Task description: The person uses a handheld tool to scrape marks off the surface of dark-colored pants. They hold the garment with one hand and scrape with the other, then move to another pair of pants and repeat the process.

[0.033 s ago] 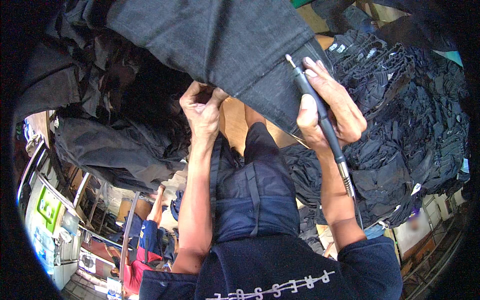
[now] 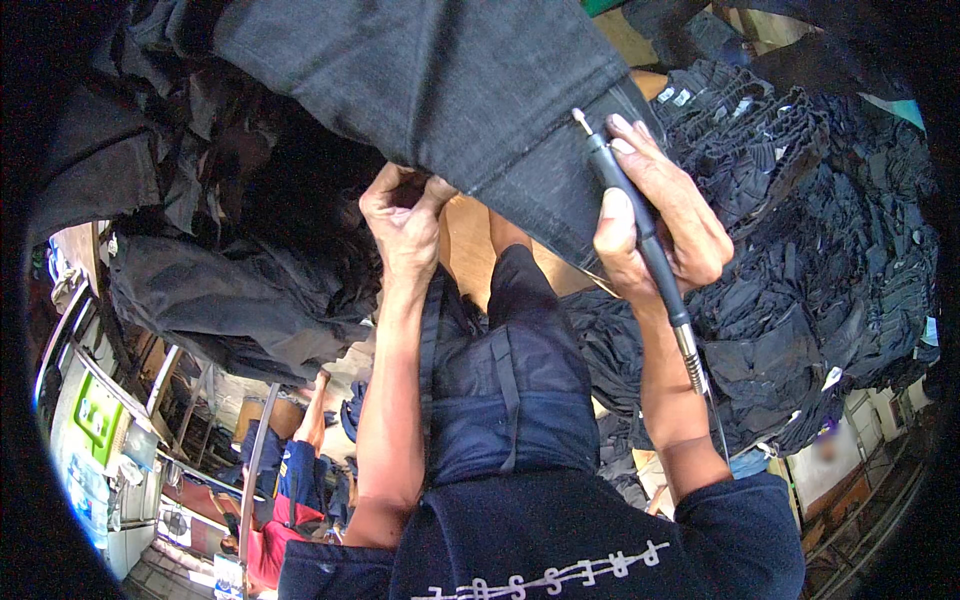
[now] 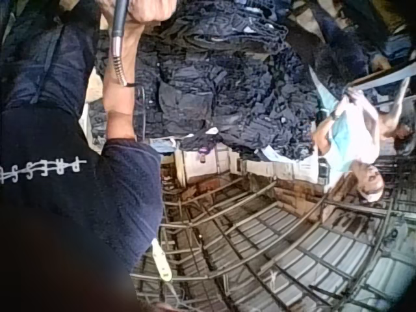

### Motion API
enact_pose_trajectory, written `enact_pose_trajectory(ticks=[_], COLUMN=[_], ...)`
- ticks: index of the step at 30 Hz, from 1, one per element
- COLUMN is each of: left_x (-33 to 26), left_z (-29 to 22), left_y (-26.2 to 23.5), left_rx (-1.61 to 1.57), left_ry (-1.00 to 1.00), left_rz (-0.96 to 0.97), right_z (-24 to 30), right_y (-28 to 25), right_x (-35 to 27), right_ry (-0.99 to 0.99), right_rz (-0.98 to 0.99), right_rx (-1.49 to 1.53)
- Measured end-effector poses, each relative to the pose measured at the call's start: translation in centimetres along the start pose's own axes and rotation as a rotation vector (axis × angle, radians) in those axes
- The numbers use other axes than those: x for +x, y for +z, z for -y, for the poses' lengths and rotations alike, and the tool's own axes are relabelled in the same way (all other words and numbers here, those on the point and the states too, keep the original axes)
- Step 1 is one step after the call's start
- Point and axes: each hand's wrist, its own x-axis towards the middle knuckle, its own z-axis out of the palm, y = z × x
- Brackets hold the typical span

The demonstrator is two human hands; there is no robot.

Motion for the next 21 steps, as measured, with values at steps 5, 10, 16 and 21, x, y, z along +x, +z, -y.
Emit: enact_pose_trajectory(ticks=[5, 10, 16, 21], left_x=[0.8, 1.1, 1.1, 0.9], left_z=[0.2, 0.7, 0.3, -0.2], left_y=[0.5, 0.6, 0.5, 1.0], left_rx=[-0.064, -0.070, -0.042, -0.114], left_ry=[0.022, 0.012, -0.034, -0.061], left_rz=[0.010, 0.013, 0.008, -0.051], right_z=[-0.7, -0.8, -0.8, -0.8], right_y=[0.4, 0.5, 0.8, 1.0], right_x=[0.3, 0.4, 0.5, 0.4], right_ry=[0.000, 0.027, 0.013, -0.032], right_rz=[-0.024, -0.036, -0.072, -0.046], right_rx=[-0.040, -0.080, -0.035, -0.009])
